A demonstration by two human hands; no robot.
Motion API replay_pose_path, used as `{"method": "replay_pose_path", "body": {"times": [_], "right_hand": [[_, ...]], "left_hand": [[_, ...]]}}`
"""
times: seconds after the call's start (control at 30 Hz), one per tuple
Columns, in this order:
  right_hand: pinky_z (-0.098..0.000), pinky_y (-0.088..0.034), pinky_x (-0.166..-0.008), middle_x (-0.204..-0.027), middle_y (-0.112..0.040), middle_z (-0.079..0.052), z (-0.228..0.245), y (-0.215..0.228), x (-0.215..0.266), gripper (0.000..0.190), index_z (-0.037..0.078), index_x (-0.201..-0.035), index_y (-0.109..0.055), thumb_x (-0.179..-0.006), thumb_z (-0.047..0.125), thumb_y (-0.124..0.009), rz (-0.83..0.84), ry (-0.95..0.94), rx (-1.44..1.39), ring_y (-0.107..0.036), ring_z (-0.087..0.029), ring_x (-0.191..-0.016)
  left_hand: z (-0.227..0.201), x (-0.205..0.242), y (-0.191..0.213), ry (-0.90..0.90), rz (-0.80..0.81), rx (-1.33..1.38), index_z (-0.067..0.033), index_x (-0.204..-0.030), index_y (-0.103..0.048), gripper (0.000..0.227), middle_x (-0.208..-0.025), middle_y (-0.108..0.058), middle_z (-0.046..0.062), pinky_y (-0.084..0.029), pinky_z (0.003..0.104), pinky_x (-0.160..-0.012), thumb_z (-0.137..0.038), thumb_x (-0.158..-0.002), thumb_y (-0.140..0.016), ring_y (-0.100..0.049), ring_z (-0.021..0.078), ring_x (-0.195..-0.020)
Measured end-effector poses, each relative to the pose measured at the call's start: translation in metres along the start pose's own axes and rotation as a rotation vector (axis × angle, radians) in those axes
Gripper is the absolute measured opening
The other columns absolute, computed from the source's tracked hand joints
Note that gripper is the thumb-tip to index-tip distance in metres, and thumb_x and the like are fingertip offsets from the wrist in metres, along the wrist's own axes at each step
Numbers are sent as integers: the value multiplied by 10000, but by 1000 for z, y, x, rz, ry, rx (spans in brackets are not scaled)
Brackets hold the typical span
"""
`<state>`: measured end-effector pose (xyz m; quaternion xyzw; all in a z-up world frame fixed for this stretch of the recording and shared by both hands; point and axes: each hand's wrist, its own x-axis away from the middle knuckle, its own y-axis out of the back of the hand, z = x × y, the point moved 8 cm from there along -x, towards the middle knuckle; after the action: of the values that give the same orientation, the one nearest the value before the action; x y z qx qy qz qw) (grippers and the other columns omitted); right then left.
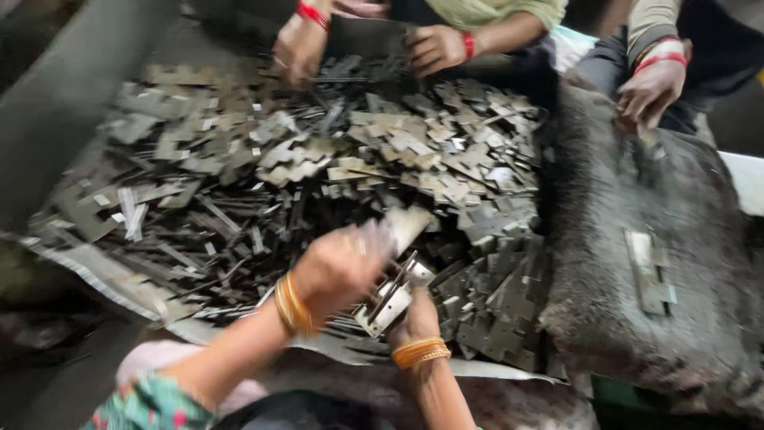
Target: The person sits on the floor with a large metal bin on their lap and repeatedly picks up metal hinge plates and rods. They insert the rods into the hinge plates and place the assembled units into a cloth bag on the right. Other workers are visible nearby doing similar assembly.
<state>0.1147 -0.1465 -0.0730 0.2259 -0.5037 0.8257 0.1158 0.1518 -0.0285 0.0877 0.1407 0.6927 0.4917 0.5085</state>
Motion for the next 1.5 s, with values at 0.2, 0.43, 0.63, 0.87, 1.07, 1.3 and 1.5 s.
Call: {"method": "replay_pose_path", "body": {"times": [0.2,0.43,0.63,0.87,1.07,1.3,1.5], "right_hand": [[-487,-530,-1046,-1335,-637,-255,-25,-54,24,734,17,-1391,-520,-947,601,-540,385,-68,29,-616,-374,-1227],[-412,-546,-947,-1374,-662,-162,-66,-51,14,526,57,-1434,-524,-956,258,-613,183,32,314,-674,-270,-1078],[-379,-518,-964,-1302,-655,-130,-33,-134,26,610,35,-1362,-527,-836,234,-765,307,745,1155,-654,-265,-1140],[-416,-566,-724,-865,-763,-97,-68,-134,8,335,60,-1056,-765,-731,88,-837,432,476,2115,-726,-306,-838],[-282,-501,-635,-790,-727,-16,29,-38,7,145,-18,-945,-757,-810,27,-785,50,344,1388,-605,-98,-718],[-321,-533,-695,-918,-740,-97,290,74,109,238,-46,-1031,-730,-825,52,-798,-750,914,1354,-644,-144,-779],[-369,-528,-821,-1040,-732,-209,417,153,101,427,-80,-1182,-705,-826,108,-848,-1212,830,1540,-682,-234,-889]], "left_hand": [[-60,53,38,-39,47,121,-2,-1337,-607,479,-1389,-638,198,-448,492,-1108,-256,-934,-566,-630,303,-1300],[-6,130,3,1103,-93,1091,-5,-1229,-623,340,-1189,-708,148,-508,412,-971,-127,-913,-659,-678,282,-1053],[56,180,37,987,210,759,-77,-1069,-711,238,-987,-749,124,-530,444,-854,-184,-857,-699,-689,321,-977],[160,172,5,813,514,712,-136,-1060,-741,269,-1002,-742,140,-550,450,-856,-319,-866,-703,-717,344,-953],[308,250,-55,1108,544,-12,12,-962,-740,280,-1071,-711,291,-564,532,-844,-160,-955,-519,-701,457,-982],[307,273,-74,811,547,-374,-80,-917,-702,337,-808,-746,133,-579,424,-725,-329,-1097,-565,-747,293,-792],[216,213,43,910,185,11,-92,-1018,-742,294,-842,-717,175,-518,472,-697,-358,-999,-618,-693,359,-793]]}}
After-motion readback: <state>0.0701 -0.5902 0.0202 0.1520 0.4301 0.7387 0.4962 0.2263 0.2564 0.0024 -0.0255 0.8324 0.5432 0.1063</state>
